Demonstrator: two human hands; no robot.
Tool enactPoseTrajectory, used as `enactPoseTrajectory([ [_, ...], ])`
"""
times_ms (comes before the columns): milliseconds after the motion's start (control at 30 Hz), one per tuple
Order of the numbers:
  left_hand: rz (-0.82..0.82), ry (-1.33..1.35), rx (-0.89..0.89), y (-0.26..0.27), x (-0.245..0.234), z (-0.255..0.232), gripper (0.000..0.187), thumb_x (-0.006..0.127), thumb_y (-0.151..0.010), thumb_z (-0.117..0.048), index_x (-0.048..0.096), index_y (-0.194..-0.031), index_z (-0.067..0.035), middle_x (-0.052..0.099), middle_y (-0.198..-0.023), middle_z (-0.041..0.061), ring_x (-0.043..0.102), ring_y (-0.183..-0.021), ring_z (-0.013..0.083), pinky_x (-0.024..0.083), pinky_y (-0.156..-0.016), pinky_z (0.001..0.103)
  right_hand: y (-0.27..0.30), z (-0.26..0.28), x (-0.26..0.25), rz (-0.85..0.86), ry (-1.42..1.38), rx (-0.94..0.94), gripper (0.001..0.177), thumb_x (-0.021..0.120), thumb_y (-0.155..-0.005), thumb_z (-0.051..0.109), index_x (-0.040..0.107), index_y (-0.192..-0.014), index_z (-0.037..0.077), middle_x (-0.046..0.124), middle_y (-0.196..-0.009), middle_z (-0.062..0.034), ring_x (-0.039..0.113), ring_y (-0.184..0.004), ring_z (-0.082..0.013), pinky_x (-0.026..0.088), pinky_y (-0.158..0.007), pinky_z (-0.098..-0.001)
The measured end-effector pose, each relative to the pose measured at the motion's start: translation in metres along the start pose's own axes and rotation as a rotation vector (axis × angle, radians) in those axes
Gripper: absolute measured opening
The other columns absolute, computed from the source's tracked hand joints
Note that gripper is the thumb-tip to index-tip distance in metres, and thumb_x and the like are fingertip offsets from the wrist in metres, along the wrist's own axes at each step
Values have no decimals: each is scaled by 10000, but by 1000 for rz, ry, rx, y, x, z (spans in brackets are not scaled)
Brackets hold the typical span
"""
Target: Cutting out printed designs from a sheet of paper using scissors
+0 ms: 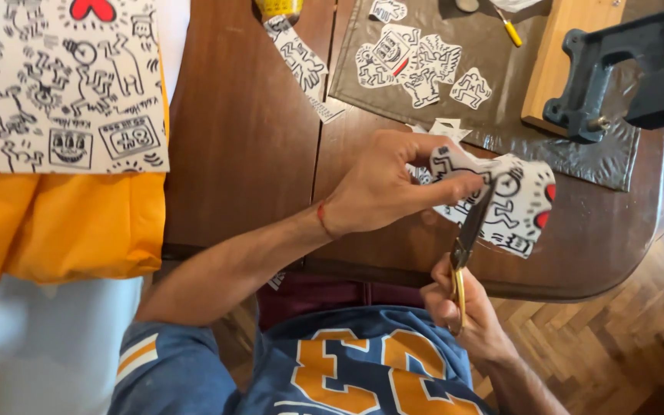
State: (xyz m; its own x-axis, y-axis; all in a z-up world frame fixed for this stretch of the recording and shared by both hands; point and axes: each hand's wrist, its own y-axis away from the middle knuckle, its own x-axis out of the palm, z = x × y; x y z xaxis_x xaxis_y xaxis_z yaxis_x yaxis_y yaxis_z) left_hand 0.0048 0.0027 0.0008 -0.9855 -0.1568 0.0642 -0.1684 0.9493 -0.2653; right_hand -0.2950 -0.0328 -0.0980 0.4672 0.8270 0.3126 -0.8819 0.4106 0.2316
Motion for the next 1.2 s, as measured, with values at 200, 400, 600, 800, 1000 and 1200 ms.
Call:
enactPoseTrajectory([
  [200, -6, 51, -24, 2, 2, 7, 110, 827, -1079, -218, 828, -1099, -110, 763, -817, -48, 718, -605, 49, 511, -543, 176, -11, -5, 5, 124, 129, -128, 646, 672, -1130, 701, 368, -1084, 132, 408, -667, 68, 300, -600, -63, 247, -556, -244],
  [400, 21, 24, -39, 1, 4, 11, 79, 842, -1045, -181, 799, -1033, -116, 765, -887, -51, 691, -675, 28, 642, -531, 186, -12, -1, 10, 143, 18, -148, 643, 728, -1128, 687, 402, -1158, 134, 390, -694, 72, 312, -637, -73, 247, -570, -249],
  [600, -3, -64, -107, 3, 6, 17, 125, 854, -1030, -252, 809, -1089, -151, 766, -719, -60, 711, -499, 31, 368, -422, 147, -11, -10, 8, 110, 90, -171, 676, 678, -1123, 756, 395, -1133, 142, 341, -689, 47, 275, -618, -93, 252, -583, -263],
  [800, -34, -58, -118, 2, 6, 19, 155, 849, -1028, -282, 789, -1057, -143, 785, -796, -37, 777, -549, 73, 499, -444, 158, -11, -11, 10, 105, -49, -145, 633, 752, -1125, 647, 397, -1126, 122, 344, -686, 62, 308, -600, -77, 236, -541, -249],
  [1000, -28, -41, -126, 0, 2, 14, 126, 838, -1018, -248, 781, -1035, -138, 748, -767, -40, 759, -527, 78, 550, -440, 170, -9, -8, 2, 94, -28, -59, 651, 791, -1074, 664, 398, -1100, 145, 264, -753, 70, 256, -616, -72, 220, -517, -252],
  [1200, 67, -22, -150, -1, -5, 9, 76, 843, -995, -157, 794, -1053, -148, 728, -736, -57, 673, -606, 16, 653, -521, 185, -9, -2, -3, 178, 111, -119, 670, 696, -1118, 742, 402, -1141, 141, 394, -681, 66, 304, -607, -68, 262, -555, -251],
])
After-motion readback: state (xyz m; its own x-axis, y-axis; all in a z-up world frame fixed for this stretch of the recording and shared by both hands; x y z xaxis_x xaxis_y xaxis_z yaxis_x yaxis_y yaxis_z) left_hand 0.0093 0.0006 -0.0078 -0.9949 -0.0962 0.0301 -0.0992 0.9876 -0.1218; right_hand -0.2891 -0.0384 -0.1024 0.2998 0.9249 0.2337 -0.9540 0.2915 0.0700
